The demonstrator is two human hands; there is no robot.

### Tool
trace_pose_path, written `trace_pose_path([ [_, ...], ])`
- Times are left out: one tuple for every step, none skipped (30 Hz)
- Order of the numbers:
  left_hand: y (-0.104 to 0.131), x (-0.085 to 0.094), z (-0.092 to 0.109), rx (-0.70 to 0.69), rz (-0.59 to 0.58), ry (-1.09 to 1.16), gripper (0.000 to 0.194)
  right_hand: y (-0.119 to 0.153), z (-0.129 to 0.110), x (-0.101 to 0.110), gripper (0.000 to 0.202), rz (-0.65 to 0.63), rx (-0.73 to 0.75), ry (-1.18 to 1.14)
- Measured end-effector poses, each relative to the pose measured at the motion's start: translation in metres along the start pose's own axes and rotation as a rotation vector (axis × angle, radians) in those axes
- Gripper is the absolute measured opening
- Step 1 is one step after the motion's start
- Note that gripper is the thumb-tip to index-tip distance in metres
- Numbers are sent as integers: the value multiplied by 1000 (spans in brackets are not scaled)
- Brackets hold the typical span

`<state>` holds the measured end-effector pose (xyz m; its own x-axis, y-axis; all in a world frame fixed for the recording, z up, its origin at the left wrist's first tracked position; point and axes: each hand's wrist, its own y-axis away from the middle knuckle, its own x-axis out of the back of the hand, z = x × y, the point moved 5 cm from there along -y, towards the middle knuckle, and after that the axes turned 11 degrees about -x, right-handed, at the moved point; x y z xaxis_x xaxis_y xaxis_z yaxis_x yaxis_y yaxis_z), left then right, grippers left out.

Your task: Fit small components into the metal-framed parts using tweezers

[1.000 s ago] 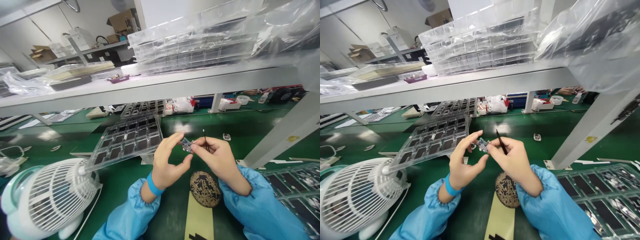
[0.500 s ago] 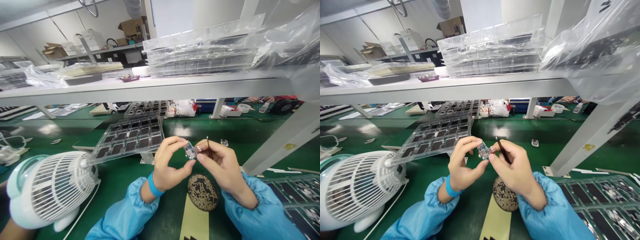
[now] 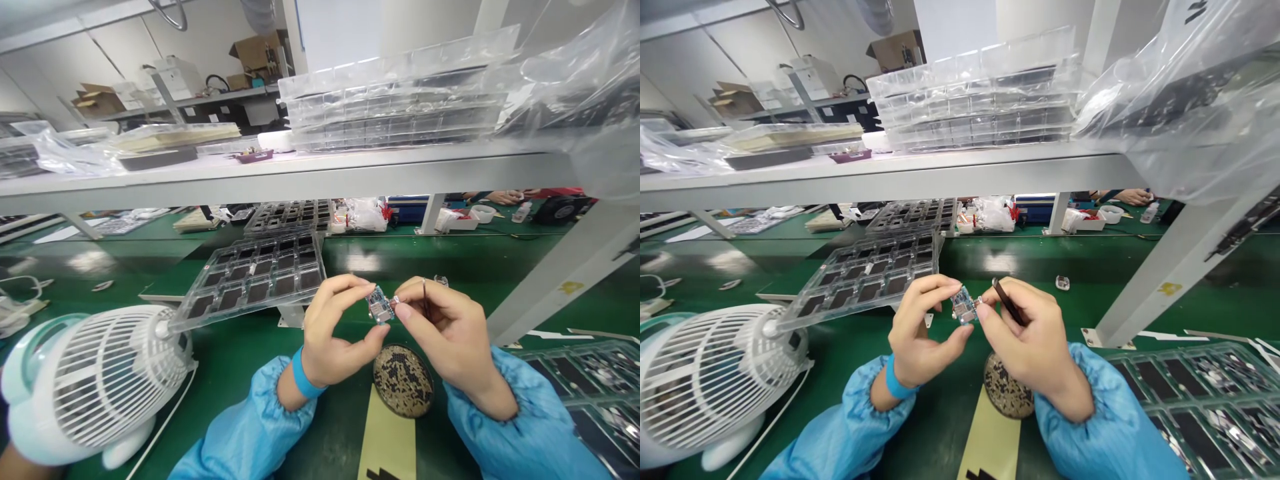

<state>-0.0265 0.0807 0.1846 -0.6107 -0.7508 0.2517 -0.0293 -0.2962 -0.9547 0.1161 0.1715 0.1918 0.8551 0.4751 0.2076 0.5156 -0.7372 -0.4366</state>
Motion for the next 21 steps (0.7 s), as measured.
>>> trace_pose_path([
  [0,0,0,1,0,0,48,0,-1,0,14,3,9,5],
  [0,0,0,2,0,3,48,0,-2,0,14,5,18,8],
  [0,0,1,2,0,8,49,0,-2,0,14,6,25,11],
  [0,0,1,3,1,13,49,0,-3,0,14,8,29,10],
  [0,0,1,3,1,17,50,0,-3,0,14,9,30,10],
  [0,0,1,4,-1,20,51,0,-4,1,15,10,31,10],
  [0,0,1,4,-2,20,51,-1,-4,1,15,11,29,10],
  [0,0,1,3,-2,17,51,-1,-4,1,15,12,26,11],
  [-1,0,1,4,-2,12,51,0,-4,2,15,16,24,13],
  [-1,0,1,3,-1,6,50,0,-4,2,15,19,23,15],
  [-1,0,1,1,-1,2,50,0,-4,2,15,22,26,17],
  [-1,0,2,0,1,-2,50,0,-4,2,15,24,33,17],
  [-1,0,2,-2,3,-4,50,1,-5,2,15,26,41,16],
  [-1,0,2,-4,5,-5,50,1,-5,2,14,28,51,13],
  [-1,0,2,-5,6,-5,50,1,-6,2,14,30,61,9],
  [-1,0,2,-7,8,-6,50,2,-7,2,14,30,69,4],
  [-1,1,2,-8,10,-7,50,2,-7,1,14,31,74,-2],
  [-1,1,3,-11,13,-6,50,2,-8,1,14,32,79,-8],
  [0,1,3,-12,14,-7,50,2,-8,1,14,33,83,-13],
  [0,1,3,-15,15,-8,50,3,-8,1,14,35,86,-17],
  [0,1,3,-18,16,-10,50,3,-9,1,14,39,89,-20],
])
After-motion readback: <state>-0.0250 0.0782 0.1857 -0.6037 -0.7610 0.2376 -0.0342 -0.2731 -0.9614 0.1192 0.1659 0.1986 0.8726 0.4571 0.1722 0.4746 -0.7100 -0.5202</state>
